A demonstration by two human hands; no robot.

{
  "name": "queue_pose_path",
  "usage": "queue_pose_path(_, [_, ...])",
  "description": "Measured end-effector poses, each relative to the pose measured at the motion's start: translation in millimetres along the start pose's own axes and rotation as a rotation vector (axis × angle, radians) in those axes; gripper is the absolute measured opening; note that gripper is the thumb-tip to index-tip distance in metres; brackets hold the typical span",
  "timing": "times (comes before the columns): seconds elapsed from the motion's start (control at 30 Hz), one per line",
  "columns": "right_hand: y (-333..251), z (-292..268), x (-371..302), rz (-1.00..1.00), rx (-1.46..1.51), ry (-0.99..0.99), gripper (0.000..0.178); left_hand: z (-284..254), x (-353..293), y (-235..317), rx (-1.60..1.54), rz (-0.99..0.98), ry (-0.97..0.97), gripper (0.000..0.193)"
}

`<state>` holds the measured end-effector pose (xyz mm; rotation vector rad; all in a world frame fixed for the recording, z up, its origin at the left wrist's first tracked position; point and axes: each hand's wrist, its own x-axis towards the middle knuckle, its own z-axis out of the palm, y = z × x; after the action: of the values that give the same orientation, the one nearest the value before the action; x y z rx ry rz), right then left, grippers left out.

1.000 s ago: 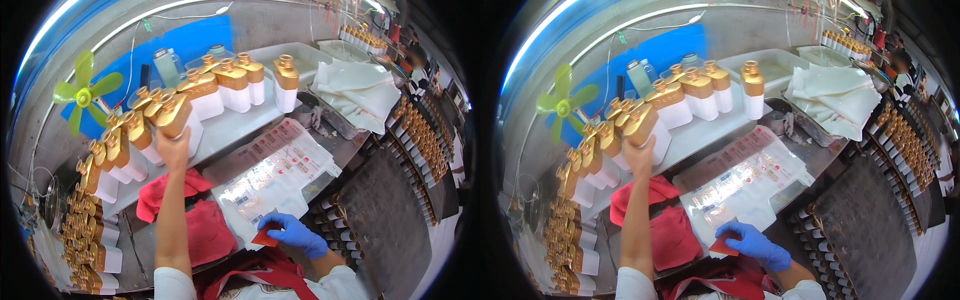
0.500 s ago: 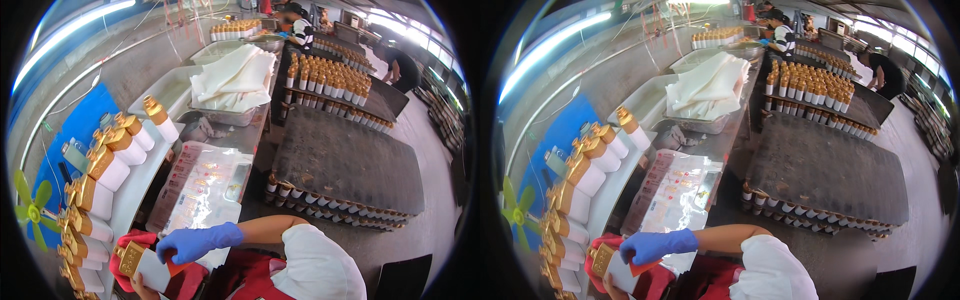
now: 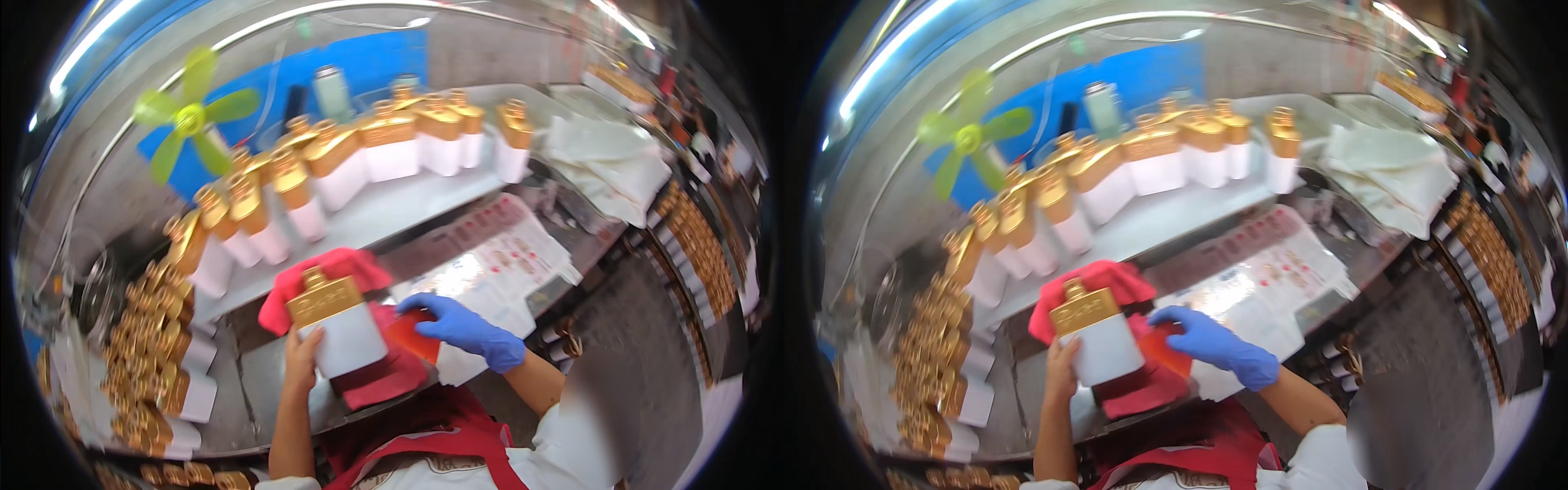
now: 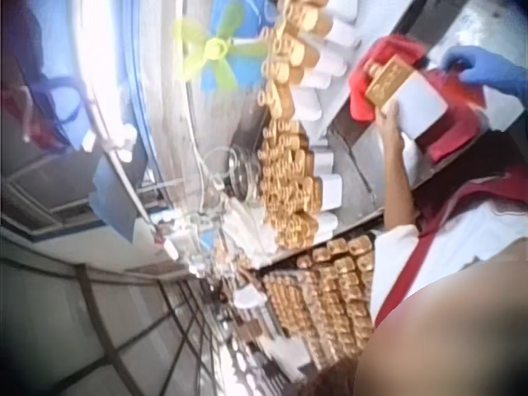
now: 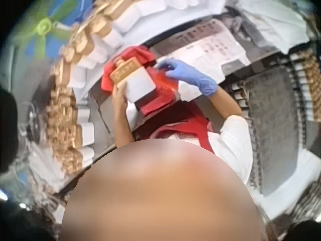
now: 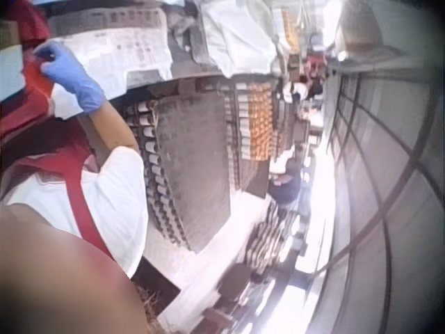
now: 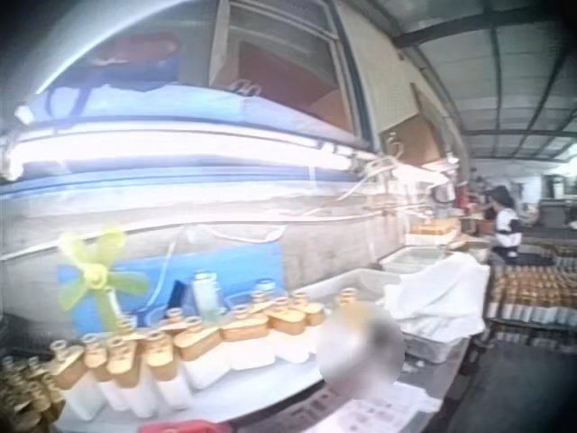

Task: The person applies adhesive labels to the sides of gold and white bottles. They pick up a bottle, smooth a label onto its surface, and place it on a nearby tray. The person repeats this process for several bottles.

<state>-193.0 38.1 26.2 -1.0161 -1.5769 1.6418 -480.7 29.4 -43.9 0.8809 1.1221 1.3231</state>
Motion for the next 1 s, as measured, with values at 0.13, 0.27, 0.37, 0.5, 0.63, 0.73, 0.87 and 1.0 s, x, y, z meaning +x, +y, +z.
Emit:
queue_pose_path(0.13, [10,11,5,0.097,-0.033,0.135,0.043,6,-17,0,0.049,0.071,0.039,0.042])
queue_pose_path(0.27, [27,12,3,0.097,0.030,0.141,0.044,19,-30,-4,-0.011,0.139,0.128,0.040])
queue_pose_path(0.37, [31,12,0,0.101,0.060,0.169,0.045,26,-37,1,-0.030,0.189,0.161,0.042])
queue_pose_path(0.5, [40,22,-1,0.064,0.133,0.128,0.046,31,-25,-3,0.114,0.161,0.200,0.041])
queue_pose_path(0.63, [38,46,-16,0.140,0.263,0.214,0.042,35,-12,-13,0.118,0.252,0.190,0.043])
queue_pose_path(0.73, [47,24,-45,0.239,0.243,0.314,0.038,34,-14,-4,0.192,0.260,0.157,0.046])
queue_pose_path(0.87, [67,-33,-92,0.315,0.039,0.674,0.021,24,-15,1,0.244,0.215,0.132,0.045])
queue_pose_path(1.0, [73,-48,-97,0.258,-0.601,0.708,0.019,18,-12,-2,0.200,0.192,0.113,0.044])
